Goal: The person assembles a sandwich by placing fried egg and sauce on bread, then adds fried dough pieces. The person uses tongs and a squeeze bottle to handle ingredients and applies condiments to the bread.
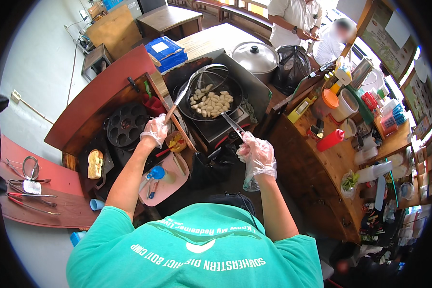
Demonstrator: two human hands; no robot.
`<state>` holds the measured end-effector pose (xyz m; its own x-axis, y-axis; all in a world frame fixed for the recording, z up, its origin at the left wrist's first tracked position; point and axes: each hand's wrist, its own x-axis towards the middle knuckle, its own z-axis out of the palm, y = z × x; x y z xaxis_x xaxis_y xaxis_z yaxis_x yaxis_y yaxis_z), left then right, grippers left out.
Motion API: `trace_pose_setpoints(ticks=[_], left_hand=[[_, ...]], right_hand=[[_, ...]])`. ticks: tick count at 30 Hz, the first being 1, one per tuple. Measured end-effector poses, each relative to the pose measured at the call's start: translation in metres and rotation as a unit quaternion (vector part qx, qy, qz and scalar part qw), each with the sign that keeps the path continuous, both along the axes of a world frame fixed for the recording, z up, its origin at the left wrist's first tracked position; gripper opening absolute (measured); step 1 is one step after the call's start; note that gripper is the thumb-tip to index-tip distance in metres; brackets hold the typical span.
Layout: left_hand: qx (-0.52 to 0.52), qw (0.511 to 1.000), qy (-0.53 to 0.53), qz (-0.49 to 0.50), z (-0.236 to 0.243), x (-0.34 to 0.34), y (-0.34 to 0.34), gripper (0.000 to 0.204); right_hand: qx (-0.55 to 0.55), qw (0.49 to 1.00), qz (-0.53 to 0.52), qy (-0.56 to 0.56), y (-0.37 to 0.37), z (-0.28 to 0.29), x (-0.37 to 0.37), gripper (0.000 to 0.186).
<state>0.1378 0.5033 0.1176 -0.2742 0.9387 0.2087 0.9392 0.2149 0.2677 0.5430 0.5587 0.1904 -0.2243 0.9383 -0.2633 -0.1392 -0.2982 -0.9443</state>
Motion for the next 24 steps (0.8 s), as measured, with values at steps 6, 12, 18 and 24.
trace_pose_setpoints(ticks=[6, 12, 18, 24], left_hand=[[0.063, 0.998, -0.009, -0.011, 0.031, 0.010, -0.003, 0.018], [-0.007, 0.981, -0.194, -0.016, 0.052, 0.037, -0.013, 0.025], [-0.037, 0.984, -0.166, -0.048, 0.049, 0.057, -0.016, 0.027], [-0.052, 0.989, -0.126, -0.053, 0.040, 0.055, -0.019, 0.026]], right_hand=[[-0.020, 0.999, 0.013, 0.026, 0.002, -0.002, 0.002, 0.036], [-0.006, 1.000, 0.008, 0.010, 0.002, -0.005, 0.003, 0.035], [0.008, 1.000, 0.014, 0.020, 0.002, -0.004, 0.005, 0.031], [0.015, 1.000, 0.002, 0.017, 0.000, -0.002, 0.005, 0.033]])
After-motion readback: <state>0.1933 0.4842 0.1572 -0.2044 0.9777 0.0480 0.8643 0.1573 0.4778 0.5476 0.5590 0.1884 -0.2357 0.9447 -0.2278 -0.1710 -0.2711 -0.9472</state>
